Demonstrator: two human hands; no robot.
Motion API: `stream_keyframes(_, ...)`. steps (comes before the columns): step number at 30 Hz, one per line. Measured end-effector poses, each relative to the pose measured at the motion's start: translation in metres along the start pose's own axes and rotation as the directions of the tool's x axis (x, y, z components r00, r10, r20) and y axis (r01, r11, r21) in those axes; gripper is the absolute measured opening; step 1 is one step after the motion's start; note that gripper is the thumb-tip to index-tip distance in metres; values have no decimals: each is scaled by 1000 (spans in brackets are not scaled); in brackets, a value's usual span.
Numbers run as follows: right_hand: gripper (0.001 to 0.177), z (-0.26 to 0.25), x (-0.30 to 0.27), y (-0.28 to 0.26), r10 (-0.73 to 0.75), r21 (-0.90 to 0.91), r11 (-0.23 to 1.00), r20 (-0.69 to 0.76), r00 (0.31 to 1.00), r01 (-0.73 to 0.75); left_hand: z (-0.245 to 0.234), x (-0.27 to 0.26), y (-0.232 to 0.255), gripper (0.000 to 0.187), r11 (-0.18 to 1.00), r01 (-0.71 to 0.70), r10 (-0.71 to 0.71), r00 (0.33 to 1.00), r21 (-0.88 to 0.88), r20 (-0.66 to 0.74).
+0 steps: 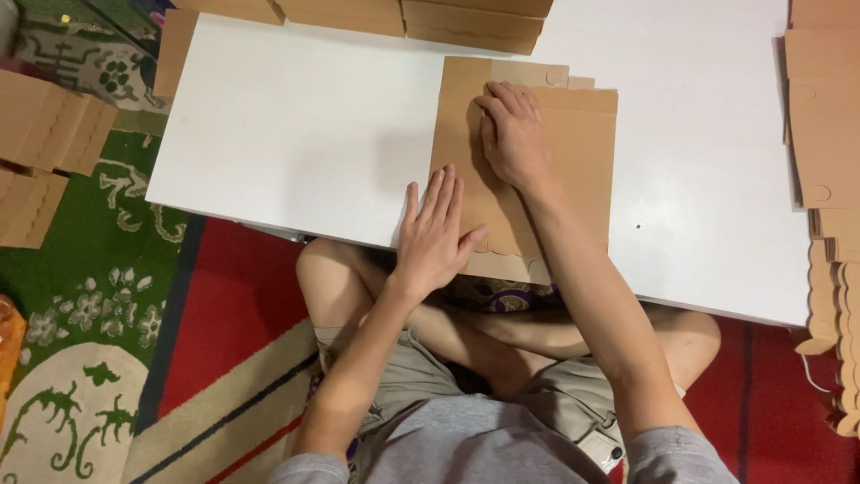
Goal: The person folds a cardboard sheet into a box by hand, tucking in the side flaps and closing the lid. Then, they pick up a second cardboard sheet and smooth it out on the table.
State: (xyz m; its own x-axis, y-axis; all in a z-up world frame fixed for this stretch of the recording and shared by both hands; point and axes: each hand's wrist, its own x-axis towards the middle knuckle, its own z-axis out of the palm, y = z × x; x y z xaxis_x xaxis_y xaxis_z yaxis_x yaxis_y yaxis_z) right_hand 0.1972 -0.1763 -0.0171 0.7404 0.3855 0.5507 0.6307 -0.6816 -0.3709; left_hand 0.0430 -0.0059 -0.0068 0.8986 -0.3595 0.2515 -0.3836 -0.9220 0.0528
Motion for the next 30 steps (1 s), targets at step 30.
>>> stream_keyframes(30, 29, -1, 1, 7, 32, -17, 999, -5, 999, -32, -9, -10, 13, 81, 999, 16, -16, 1000, -47, -1)
